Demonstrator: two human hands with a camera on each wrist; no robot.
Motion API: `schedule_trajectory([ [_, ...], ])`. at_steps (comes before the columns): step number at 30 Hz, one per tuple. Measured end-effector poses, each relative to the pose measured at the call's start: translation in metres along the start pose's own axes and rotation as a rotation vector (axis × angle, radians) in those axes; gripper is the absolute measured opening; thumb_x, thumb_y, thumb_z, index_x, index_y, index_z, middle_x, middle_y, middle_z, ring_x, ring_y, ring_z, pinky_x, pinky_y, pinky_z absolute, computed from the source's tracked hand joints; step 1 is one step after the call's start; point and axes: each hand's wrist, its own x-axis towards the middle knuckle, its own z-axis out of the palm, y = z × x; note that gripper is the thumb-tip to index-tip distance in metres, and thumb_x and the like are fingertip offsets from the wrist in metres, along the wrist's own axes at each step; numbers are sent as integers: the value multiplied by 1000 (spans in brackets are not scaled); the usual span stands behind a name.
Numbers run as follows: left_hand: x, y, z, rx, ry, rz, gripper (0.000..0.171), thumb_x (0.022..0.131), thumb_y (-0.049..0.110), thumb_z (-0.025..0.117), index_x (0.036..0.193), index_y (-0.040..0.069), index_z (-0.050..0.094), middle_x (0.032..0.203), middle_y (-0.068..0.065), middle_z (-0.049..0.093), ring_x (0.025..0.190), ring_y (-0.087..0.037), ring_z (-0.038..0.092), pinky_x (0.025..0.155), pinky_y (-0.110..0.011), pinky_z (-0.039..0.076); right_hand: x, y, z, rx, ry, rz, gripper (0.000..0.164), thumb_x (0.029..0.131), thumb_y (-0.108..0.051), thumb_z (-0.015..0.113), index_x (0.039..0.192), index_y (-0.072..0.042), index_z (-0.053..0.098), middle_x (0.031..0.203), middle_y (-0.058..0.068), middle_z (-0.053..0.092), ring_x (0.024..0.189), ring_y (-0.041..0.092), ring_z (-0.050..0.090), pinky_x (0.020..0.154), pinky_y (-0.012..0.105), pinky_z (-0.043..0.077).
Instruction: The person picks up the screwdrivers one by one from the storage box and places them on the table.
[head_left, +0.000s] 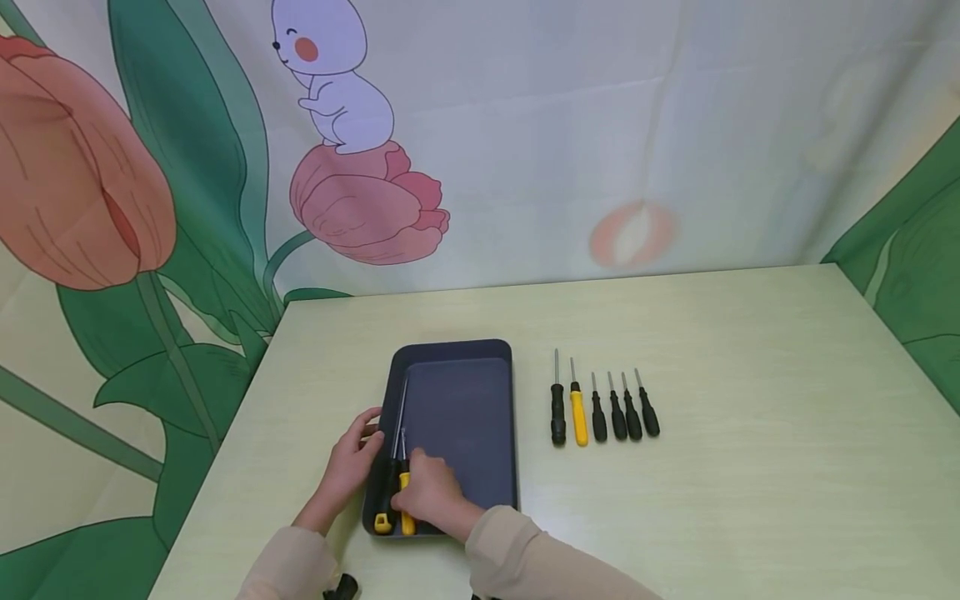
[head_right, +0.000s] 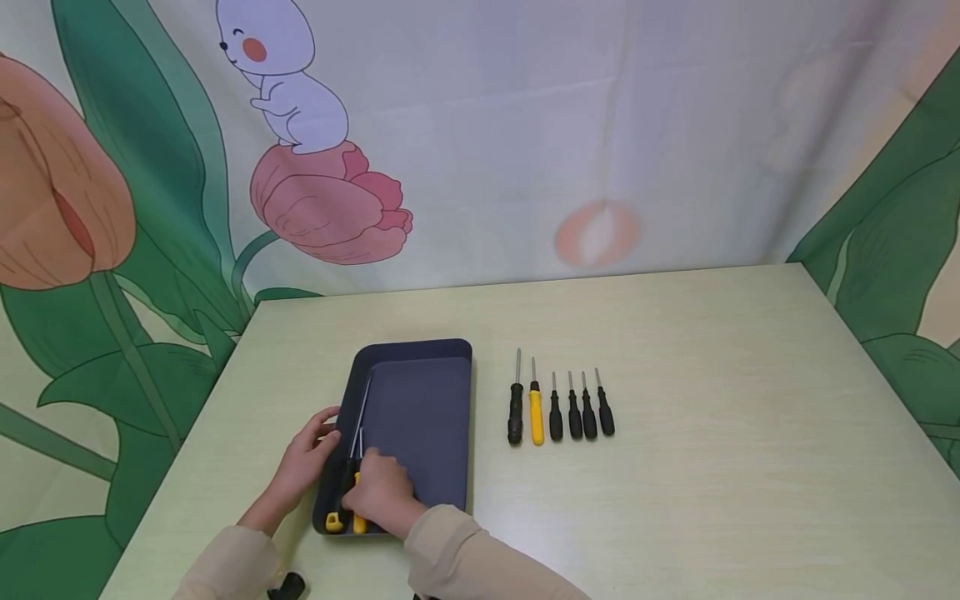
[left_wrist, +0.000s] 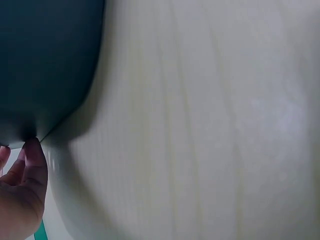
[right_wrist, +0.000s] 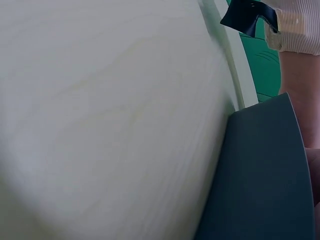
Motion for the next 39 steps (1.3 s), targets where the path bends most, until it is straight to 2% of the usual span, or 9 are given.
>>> schedule_trajectory([
  [7, -1, 1, 0, -6, -1, -1, 40, 93, 18, 37, 133, 14, 33, 127, -22, 44, 112, -37, 47, 94, -49, 37, 0, 2, -2, -48, -5, -16, 41, 65, -18, 75, 96, -2, 54, 71, 5, 56, 59, 15, 52, 51, 26, 45],
  [14, -1, 0, -1, 2, 6, 24, 40, 93, 16, 37, 133, 13, 34, 125, -22, 46, 107, -35, 50, 90, -47, 39, -3, 0, -5, -136, 26, -59, 44, 65, -18, 75, 100, -5, 52, 74, 6, 58, 61, 17, 54, 51, 27, 44],
  [24, -1, 0, 0, 4, 7, 23, 40, 93, 16, 37, 133, 13, 34, 125, -22, 47, 107, -35, 50, 90, -47, 39, -5, -1, -5, -239, 46, -61, 43, 67, -20, 73, 101, -7, 49, 76, 6, 57, 61, 17, 54, 51, 28, 43],
  [33, -1, 0, -1, 3, 4, 18, 40, 93, 16, 37, 133, 13, 34, 126, -22, 46, 108, -35, 50, 90, -47, 39, -1, 4, -11, -158, 24, -50, 42, 68, -17, 73, 102, -4, 51, 77, 7, 57, 62, 17, 54, 53, 28, 45],
  [39, 0, -1, -1, 3, 3, 16, 40, 93, 17, 38, 133, 14, 34, 125, -22, 46, 109, -35, 49, 90, -47, 39, -1, 10, -18, -19, -18, -63, 36, 69, -9, 70, 99, -2, 51, 72, 7, 54, 52, 17, 50, 45, 26, 43],
])
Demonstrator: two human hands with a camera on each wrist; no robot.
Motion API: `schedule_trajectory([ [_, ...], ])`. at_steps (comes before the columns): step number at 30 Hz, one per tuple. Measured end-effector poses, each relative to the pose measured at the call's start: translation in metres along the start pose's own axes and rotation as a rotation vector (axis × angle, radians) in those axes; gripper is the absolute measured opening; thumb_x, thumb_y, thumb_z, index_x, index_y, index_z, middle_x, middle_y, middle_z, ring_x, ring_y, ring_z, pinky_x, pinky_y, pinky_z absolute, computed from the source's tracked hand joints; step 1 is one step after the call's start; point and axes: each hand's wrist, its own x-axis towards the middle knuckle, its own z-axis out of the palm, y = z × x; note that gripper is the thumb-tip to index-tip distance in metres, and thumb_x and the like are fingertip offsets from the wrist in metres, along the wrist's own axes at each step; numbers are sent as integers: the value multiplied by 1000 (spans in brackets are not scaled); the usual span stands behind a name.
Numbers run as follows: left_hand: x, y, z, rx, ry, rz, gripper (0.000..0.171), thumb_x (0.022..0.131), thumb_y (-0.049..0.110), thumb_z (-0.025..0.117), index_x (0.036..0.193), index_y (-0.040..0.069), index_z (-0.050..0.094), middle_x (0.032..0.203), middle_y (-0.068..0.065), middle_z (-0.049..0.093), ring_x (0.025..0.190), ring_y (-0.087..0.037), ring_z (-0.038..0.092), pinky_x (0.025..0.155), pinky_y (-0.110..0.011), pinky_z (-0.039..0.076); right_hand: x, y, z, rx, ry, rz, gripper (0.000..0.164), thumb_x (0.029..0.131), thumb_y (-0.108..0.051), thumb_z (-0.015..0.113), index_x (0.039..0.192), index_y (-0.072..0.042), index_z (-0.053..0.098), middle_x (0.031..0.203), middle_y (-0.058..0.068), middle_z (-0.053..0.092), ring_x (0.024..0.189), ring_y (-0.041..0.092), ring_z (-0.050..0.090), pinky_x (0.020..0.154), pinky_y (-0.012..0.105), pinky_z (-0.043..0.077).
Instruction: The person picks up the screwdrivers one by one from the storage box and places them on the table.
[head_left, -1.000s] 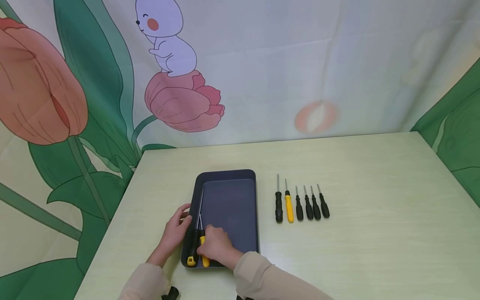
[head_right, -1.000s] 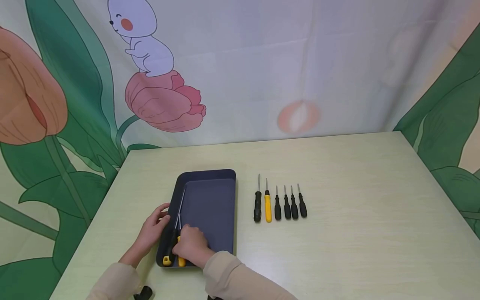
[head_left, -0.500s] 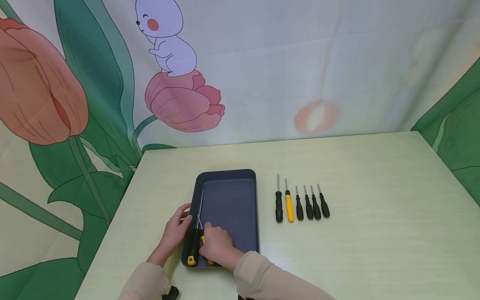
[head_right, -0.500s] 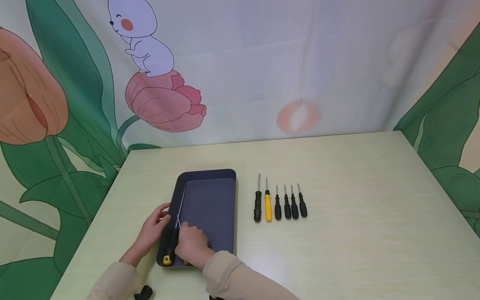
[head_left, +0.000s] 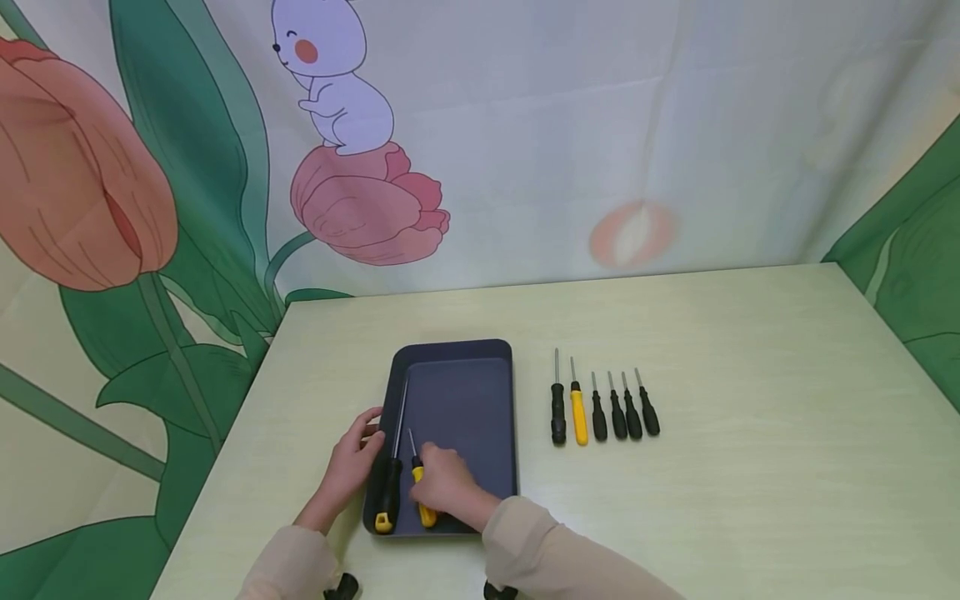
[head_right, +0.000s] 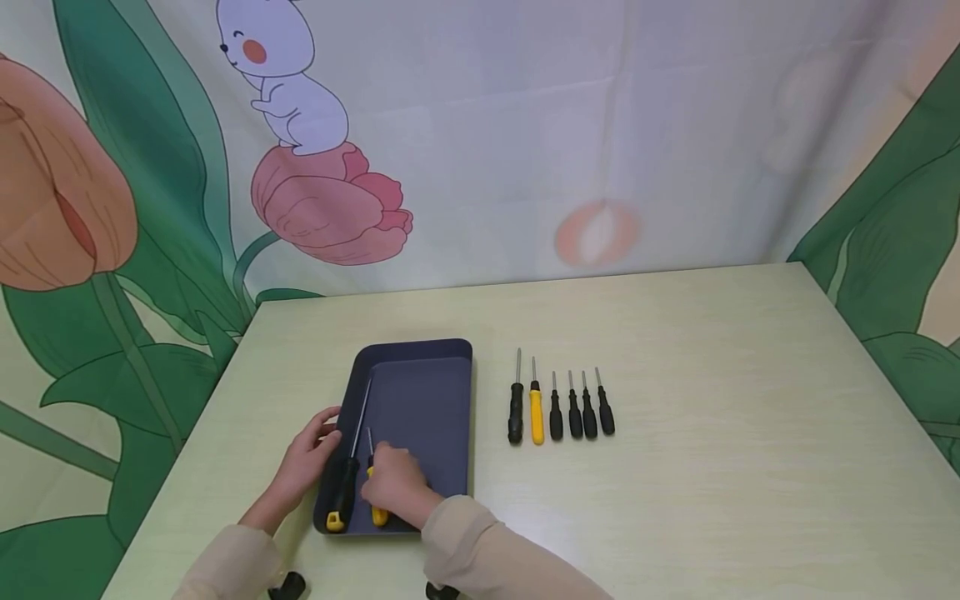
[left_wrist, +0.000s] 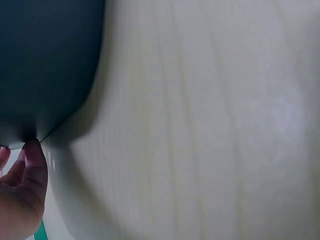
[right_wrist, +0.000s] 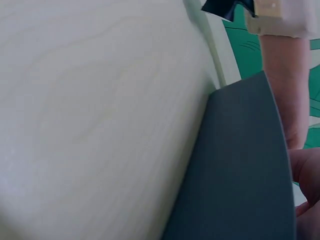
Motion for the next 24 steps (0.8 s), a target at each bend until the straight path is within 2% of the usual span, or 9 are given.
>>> schedule_trajectory([
  [5, 1, -1, 0, 0, 4, -16, 40, 93, 17, 38, 133, 15, 34, 126, -21, 45, 109, -35, 48, 91, -47, 39, -2, 2, -9, 128, -26, 25, 37, 70, -4, 68, 102, -2, 49, 71, 8, 52, 43, 17, 50, 39, 25, 44],
  [13, -1, 3, 0, 8, 10, -12, 40, 93, 16, 38, 133, 12, 34, 126, -22, 45, 109, -34, 49, 90, -46, 39, -4, 1, -27, 228, -54, 18, 40, 73, -3, 66, 108, -3, 48, 74, 9, 53, 42, 19, 51, 42, 28, 47],
  [16, -2, 2, 0, -2, 18, 8, 40, 93, 16, 39, 132, 12, 36, 124, -22, 47, 107, -35, 50, 90, -46, 39, -5, -3, -37, 258, -59, 8, 41, 73, -3, 66, 110, -3, 47, 74, 9, 53, 44, 20, 52, 43, 28, 48],
  [21, -4, -1, 0, -20, 51, 107, 40, 91, 22, 41, 129, 11, 39, 115, -24, 52, 97, -35, 54, 81, -42, 44, -6, -9, -56, 313, -67, -6, 43, 73, -2, 66, 112, -3, 46, 72, 9, 55, 49, 19, 55, 44, 28, 49],
  [24, -4, -1, 0, -27, 51, 123, 40, 91, 22, 41, 129, 11, 39, 115, -25, 52, 97, -36, 54, 81, -43, 44, -7, -12, -68, 352, -75, -7, 43, 74, -1, 65, 112, -3, 46, 74, 10, 55, 52, 19, 56, 45, 29, 49],
])
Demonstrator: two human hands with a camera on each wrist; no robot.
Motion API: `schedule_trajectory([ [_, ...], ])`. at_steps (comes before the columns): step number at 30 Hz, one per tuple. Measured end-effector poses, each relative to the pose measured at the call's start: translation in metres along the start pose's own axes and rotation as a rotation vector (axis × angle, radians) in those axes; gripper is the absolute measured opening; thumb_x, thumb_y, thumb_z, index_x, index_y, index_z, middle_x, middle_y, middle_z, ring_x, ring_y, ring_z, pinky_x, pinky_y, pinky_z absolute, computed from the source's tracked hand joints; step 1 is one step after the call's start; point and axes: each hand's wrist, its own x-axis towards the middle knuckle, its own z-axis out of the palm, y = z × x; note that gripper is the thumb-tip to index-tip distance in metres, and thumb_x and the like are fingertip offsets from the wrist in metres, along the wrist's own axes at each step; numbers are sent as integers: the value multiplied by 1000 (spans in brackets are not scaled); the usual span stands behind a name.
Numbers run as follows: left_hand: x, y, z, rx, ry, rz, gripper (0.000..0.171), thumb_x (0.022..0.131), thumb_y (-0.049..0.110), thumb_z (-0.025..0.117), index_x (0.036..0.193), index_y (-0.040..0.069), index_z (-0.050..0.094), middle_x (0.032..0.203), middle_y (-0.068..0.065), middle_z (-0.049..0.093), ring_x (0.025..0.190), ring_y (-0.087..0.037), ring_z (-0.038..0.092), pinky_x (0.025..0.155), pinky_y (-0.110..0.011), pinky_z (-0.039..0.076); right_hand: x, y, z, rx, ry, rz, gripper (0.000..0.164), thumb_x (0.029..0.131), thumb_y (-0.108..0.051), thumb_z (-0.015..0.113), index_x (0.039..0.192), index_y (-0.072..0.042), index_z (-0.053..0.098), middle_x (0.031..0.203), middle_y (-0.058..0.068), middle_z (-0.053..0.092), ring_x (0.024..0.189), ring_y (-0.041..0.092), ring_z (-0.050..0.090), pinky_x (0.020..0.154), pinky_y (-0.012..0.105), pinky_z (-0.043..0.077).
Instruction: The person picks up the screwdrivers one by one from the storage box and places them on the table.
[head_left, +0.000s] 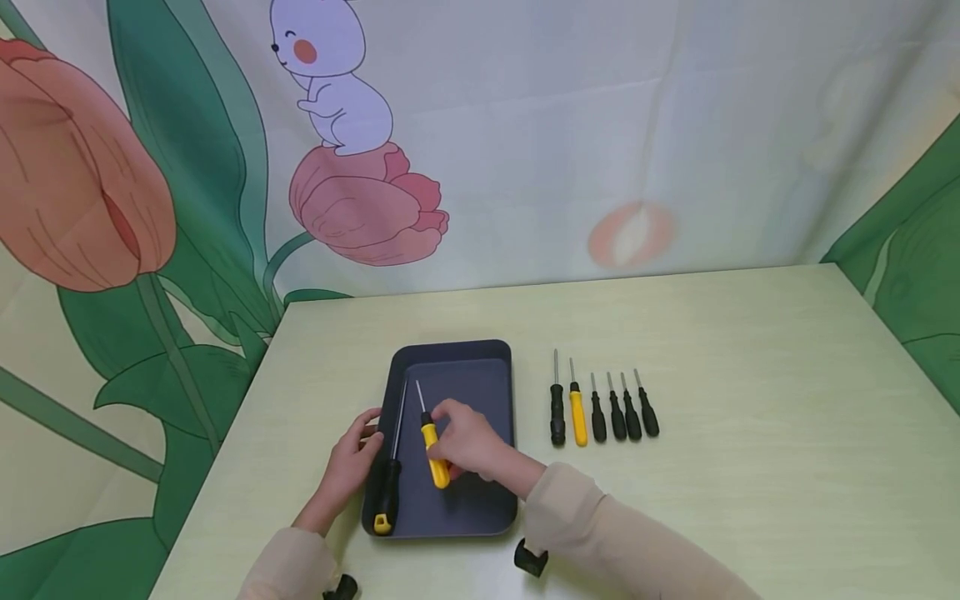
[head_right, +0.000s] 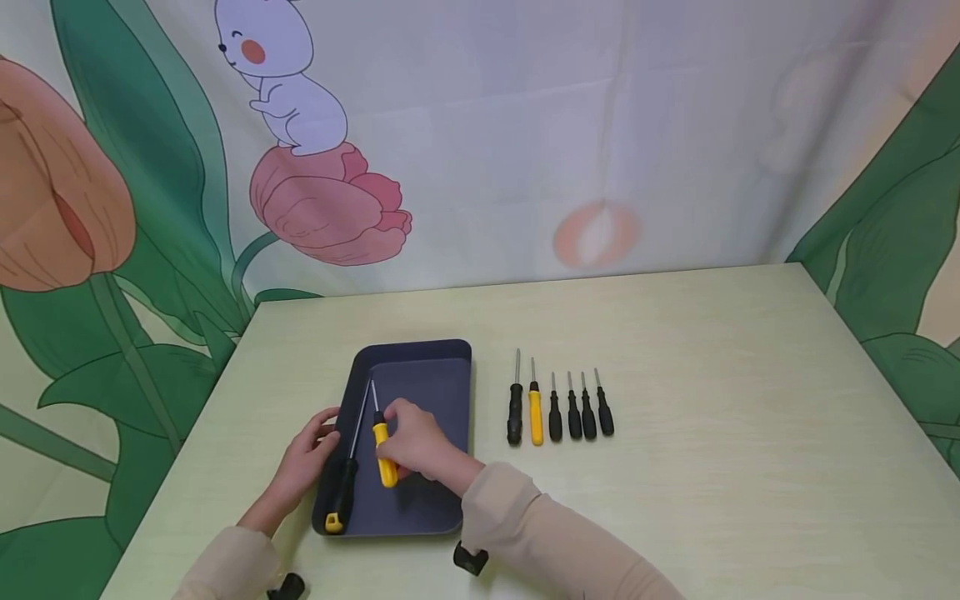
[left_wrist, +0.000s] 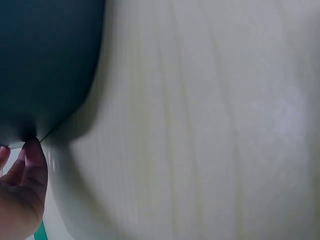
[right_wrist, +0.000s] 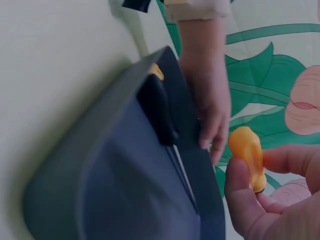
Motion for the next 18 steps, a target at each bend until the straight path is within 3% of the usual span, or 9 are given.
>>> schedule_trajectory([
  [7, 2, 3, 0, 8, -41, -91, 40, 92, 15, 39, 132, 11, 35, 124, -23, 47, 109, -36, 50, 91, -47, 39, 0, -6, -23, 65, -7, -6, 43, 74, 0, 64, 113, -4, 47, 77, 12, 55, 53, 20, 56, 47, 30, 50],
  [18, 3, 1, 0, 34, -41, -96, 40, 93, 14, 38, 133, 11, 34, 125, -23, 47, 108, -36, 49, 90, -47, 39, 1, -11, -65, 107, 23, -17, 42, 77, -1, 62, 115, -6, 45, 82, 12, 54, 61, 21, 59, 53, 32, 52],
])
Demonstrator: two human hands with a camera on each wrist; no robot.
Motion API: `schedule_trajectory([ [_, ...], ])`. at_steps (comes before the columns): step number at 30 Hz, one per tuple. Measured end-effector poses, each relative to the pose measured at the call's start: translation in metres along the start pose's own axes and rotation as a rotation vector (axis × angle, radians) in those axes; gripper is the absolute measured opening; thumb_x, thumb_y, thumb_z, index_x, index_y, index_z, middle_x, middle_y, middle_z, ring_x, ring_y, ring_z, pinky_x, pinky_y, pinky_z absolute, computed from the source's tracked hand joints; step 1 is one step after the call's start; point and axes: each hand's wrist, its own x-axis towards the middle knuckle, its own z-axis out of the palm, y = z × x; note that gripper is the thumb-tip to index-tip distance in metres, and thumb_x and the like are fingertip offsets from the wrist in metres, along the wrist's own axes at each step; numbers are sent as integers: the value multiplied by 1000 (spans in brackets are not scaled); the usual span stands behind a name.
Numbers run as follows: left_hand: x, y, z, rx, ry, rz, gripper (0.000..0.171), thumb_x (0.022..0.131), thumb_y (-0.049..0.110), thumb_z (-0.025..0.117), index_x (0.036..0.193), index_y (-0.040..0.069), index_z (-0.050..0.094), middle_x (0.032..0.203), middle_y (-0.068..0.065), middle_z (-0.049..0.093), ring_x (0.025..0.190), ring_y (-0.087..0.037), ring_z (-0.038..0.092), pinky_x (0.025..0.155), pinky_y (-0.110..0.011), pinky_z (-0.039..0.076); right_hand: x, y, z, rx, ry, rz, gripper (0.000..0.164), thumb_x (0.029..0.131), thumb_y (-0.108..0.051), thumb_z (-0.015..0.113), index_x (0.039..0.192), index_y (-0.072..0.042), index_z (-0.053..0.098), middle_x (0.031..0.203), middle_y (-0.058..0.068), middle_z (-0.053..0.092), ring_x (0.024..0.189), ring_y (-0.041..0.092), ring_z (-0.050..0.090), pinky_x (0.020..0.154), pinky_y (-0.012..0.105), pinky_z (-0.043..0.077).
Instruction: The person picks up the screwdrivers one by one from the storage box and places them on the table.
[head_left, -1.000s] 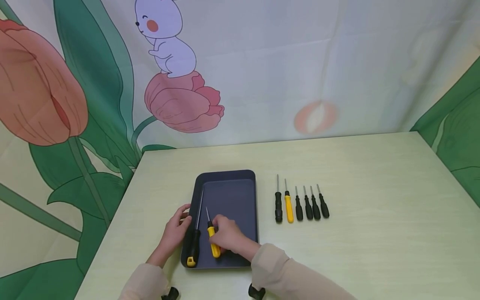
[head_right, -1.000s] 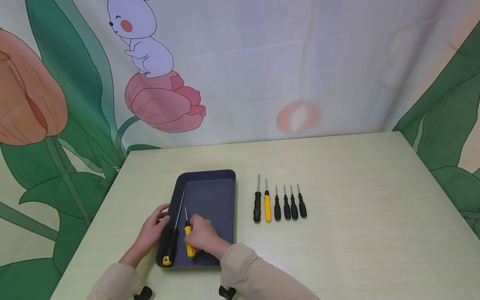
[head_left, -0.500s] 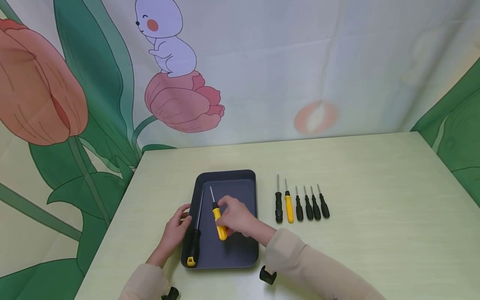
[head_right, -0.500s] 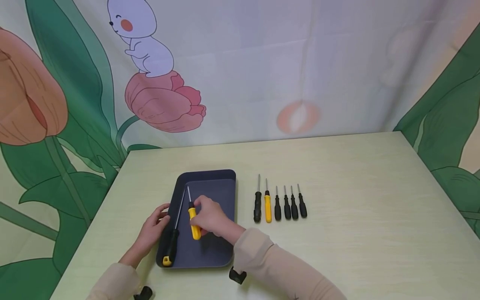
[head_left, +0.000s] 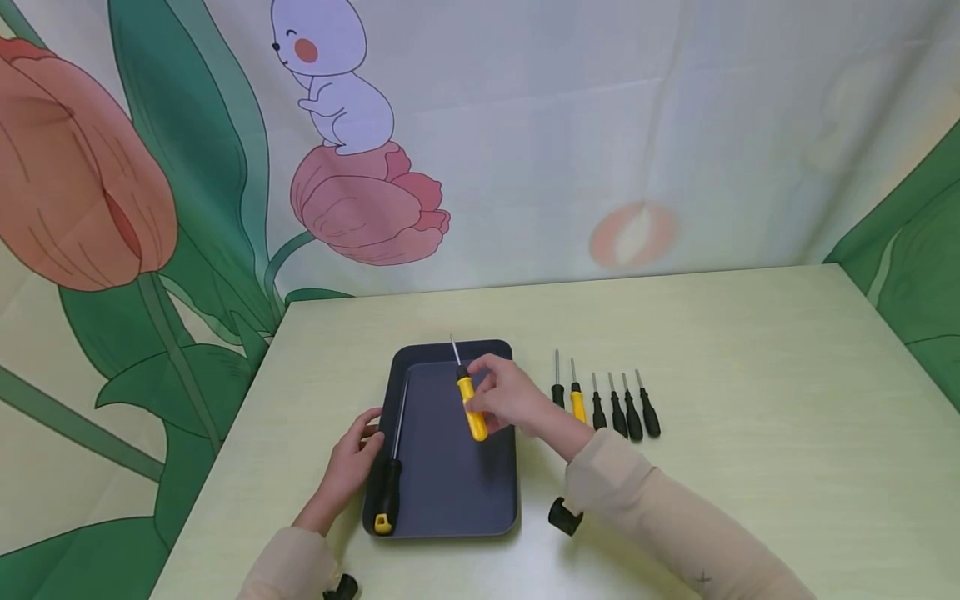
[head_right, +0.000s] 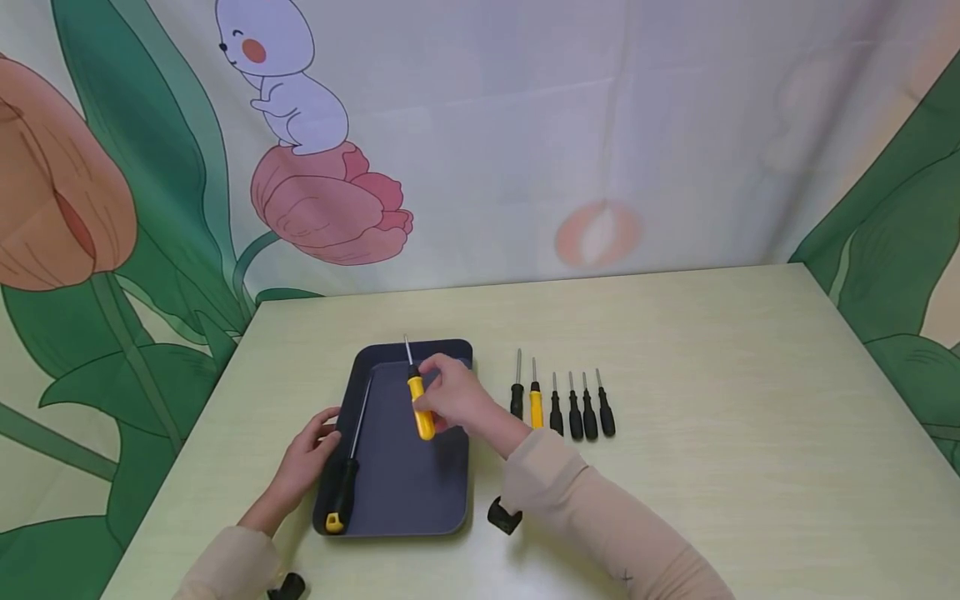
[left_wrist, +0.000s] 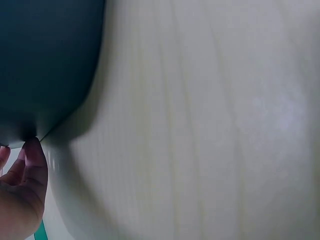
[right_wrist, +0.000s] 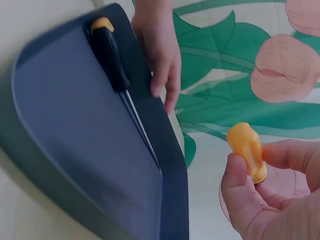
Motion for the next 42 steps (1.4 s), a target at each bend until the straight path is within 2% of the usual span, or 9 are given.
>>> schedule_trajectory([
  [12, -1, 1, -1, -4, -1, -2, 40, 93, 14, 38, 133, 11, 34, 125, -23, 46, 109, -36, 49, 91, -47, 39, -5, 0, -46, 10, 53, 5, 46, 79, -2, 60, 121, -8, 42, 86, 12, 53, 64, 21, 57, 57, 34, 52],
  [26, -1, 1, -1, -11, -4, -5, 40, 93, 15, 38, 133, 12, 34, 125, -23, 46, 110, -36, 48, 91, -48, 38, -11, 26, -88, 19, 113, 68, 48, 82, -3, 56, 125, -6, 37, 90, 12, 49, 64, 18, 51, 55, 25, 49],
  [42, -1, 1, -1, -7, -8, -9, 41, 93, 16, 39, 133, 12, 34, 125, -23, 46, 109, -35, 49, 90, -47, 39, -18, 53, -134, -8, 204, 93, 52, 83, -4, 54, 130, -3, 30, 98, 14, 48, 65, 18, 55, 60, 28, 52],
])
